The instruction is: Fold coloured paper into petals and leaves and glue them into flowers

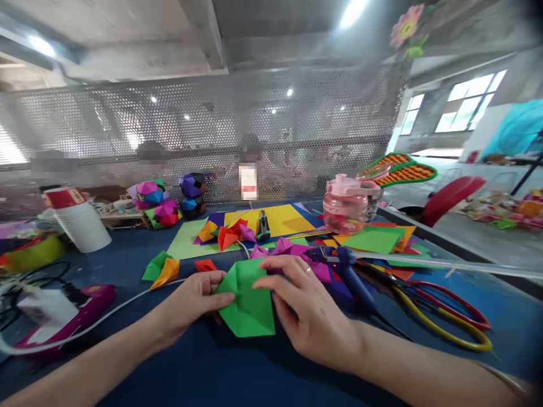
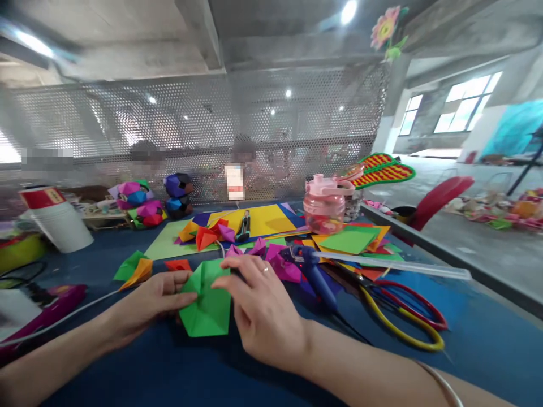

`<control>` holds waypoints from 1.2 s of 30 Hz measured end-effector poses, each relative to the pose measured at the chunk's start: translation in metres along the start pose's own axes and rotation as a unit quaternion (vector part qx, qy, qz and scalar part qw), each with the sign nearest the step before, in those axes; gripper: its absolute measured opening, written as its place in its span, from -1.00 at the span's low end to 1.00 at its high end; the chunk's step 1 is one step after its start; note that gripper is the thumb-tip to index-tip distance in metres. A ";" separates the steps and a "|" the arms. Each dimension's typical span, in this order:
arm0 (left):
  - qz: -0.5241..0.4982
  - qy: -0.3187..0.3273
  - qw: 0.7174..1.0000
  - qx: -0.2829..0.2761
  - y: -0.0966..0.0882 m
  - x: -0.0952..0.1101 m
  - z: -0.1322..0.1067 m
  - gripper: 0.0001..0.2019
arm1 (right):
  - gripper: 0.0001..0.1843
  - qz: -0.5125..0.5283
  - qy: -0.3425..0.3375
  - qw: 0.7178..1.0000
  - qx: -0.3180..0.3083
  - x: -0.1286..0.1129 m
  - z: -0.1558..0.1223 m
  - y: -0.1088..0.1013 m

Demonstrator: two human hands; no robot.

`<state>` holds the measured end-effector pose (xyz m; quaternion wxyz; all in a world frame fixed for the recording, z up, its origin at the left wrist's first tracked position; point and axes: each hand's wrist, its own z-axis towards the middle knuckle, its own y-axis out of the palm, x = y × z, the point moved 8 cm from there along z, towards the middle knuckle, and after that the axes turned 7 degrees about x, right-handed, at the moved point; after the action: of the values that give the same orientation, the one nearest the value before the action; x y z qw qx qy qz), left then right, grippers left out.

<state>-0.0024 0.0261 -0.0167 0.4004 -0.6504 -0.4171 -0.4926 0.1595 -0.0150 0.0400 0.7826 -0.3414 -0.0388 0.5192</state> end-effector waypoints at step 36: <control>0.445 0.455 0.771 -0.026 0.016 0.015 -0.057 -0.68 | -0.81 -0.014 -0.151 0.976 -0.156 -0.021 -0.012 0.027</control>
<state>-0.0024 -0.0304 0.0074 0.7005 -0.4737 0.1631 -0.5083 0.1332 -0.0326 0.0213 0.7119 -0.3767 -0.2415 0.5412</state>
